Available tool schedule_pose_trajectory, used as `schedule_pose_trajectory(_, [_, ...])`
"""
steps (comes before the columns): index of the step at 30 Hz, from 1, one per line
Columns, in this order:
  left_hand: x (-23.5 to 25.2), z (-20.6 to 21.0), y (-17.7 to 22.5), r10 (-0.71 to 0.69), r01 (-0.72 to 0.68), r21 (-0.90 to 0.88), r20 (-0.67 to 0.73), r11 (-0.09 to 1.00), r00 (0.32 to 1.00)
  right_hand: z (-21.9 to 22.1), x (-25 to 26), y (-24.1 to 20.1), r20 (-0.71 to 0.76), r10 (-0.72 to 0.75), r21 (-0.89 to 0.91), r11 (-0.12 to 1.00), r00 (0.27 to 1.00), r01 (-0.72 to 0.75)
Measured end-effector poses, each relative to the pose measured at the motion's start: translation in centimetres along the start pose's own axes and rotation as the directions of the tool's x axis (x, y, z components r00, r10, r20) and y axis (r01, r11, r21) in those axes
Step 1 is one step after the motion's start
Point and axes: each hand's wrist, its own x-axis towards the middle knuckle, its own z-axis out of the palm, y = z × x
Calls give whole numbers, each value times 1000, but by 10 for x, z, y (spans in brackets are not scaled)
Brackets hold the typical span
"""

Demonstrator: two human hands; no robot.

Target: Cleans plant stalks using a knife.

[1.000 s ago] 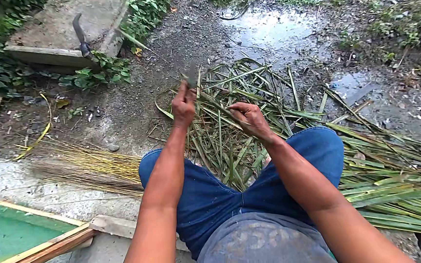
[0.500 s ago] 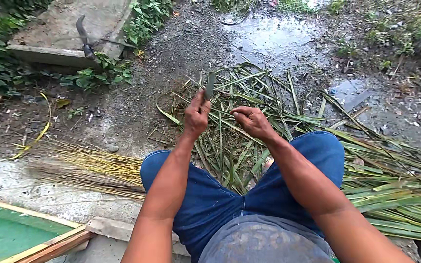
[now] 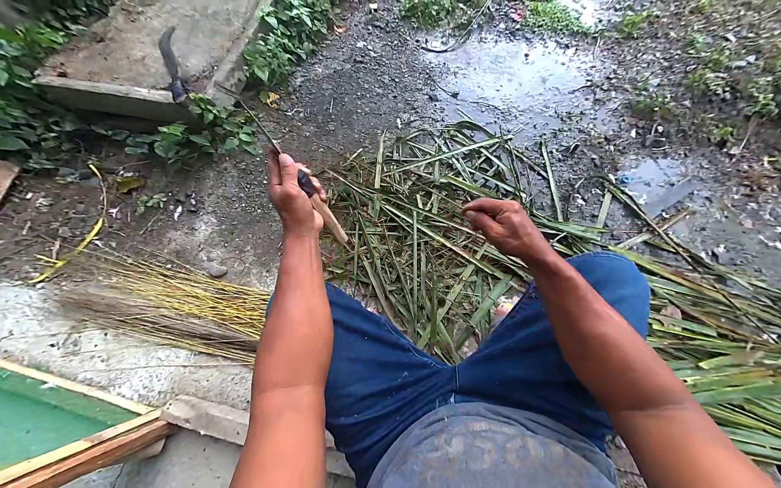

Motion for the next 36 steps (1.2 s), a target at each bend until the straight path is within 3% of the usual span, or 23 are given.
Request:
schedule_pose_trajectory(5, [-21, 0, -8, -25, 43, -67, 253, 997, 967, 7, 13, 8, -21, -24, -79, 997, 999, 22])
schedule_pose_trajectory(12, [-15, -8, -7, -23, 69, -165, 264, 984, 964, 3, 20, 25, 56, -174, -177, 967, 983, 181])
schedule_pose_trajectory(15, [-21, -2, -14, -3, 37, -100, 323, 994, 946, -8, 21, 39, 165, -36, -149, 987, 986, 61])
schedule_pose_trajectory(17, [-28, 7, -21, 12, -2, -26, 385, 1000, 923, -14, 28, 34, 308, 98, -51, 995, 946, -87])
schedule_pose_trajectory(20, [-45, 28, -31, 8, -51, 78, 474, 996, 881, -9, 44, 5, 398, 112, 78, 985, 910, -156])
schedule_pose_trajectory(22, [-59, 46, -35, -6, -105, 184, 517, 977, 856, -3, 55, -13, 362, 46, 114, 989, 931, -93])
schedule_pose_trajectory(25, [-74, 65, -38, 22, -255, 340, 562, 905, 827, 1, 67, -24, 191, -63, 103, 994, 980, 43])
schedule_pose_trajectory(29, [-67, 72, -41, 96, -337, 360, 547, 870, 832, -4, 68, -21, 70, -124, 62, 991, 990, 120])
schedule_pose_trajectory(33, [-68, 79, -43, 111, -357, 381, 536, 853, 837, -7, 71, -22, 87, -116, 73, 991, 989, 110])
schedule_pose_trajectory(36, [-56, 75, -47, 65, -231, 335, 442, 914, 895, -11, 69, -21, 109, -94, 90, 992, 990, 84])
